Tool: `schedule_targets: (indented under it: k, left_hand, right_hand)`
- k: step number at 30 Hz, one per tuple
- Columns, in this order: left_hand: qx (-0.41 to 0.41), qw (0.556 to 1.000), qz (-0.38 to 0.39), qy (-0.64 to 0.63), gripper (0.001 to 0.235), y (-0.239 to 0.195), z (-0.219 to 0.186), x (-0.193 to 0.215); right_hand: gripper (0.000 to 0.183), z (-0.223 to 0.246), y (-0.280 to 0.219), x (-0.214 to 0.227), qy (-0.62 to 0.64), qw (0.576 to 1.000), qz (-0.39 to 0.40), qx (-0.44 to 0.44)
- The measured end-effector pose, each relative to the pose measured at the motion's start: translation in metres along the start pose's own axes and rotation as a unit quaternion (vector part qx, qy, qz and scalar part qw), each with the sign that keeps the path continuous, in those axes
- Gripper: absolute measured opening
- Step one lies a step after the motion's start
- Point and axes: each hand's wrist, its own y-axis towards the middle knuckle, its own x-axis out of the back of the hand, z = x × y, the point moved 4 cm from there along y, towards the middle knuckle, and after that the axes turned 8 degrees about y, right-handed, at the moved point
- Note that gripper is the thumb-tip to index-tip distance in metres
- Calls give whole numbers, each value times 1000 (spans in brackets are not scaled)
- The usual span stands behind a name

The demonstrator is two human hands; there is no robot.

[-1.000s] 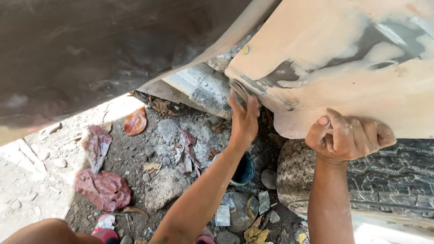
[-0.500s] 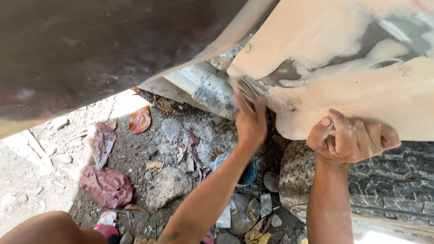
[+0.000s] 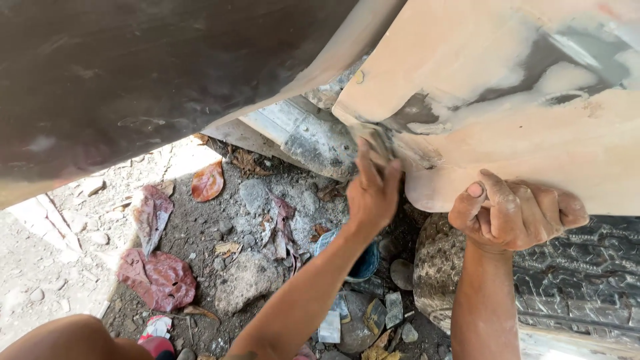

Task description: The person sands a section of a car's body panel using a sanding block. They work on the lower edge and corner of the panel, smoothing the surface with repetitive back-and-forth motions.

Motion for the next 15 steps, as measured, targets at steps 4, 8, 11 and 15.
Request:
schedule_targets:
  k: [4,8,11,15]
  left_hand:
    - [40,997,-65,-6,63,30,-14,43]
    - [35,996,-87,14,67,33,-7,34]
    - [27,996,-78,25,68,33,-10,40]
    - [17,997,-73,-24,55,34,-12,42]
  right_hand:
    - [31,-6,-9,-5,17,998,-53,30]
    - [31,-4,-1,-5,2,1000,-30,1]
    - [34,-3,-3,-4,3,999,-34,0]
    - [29,-3,-4,-3,7,1000,-25,-5]
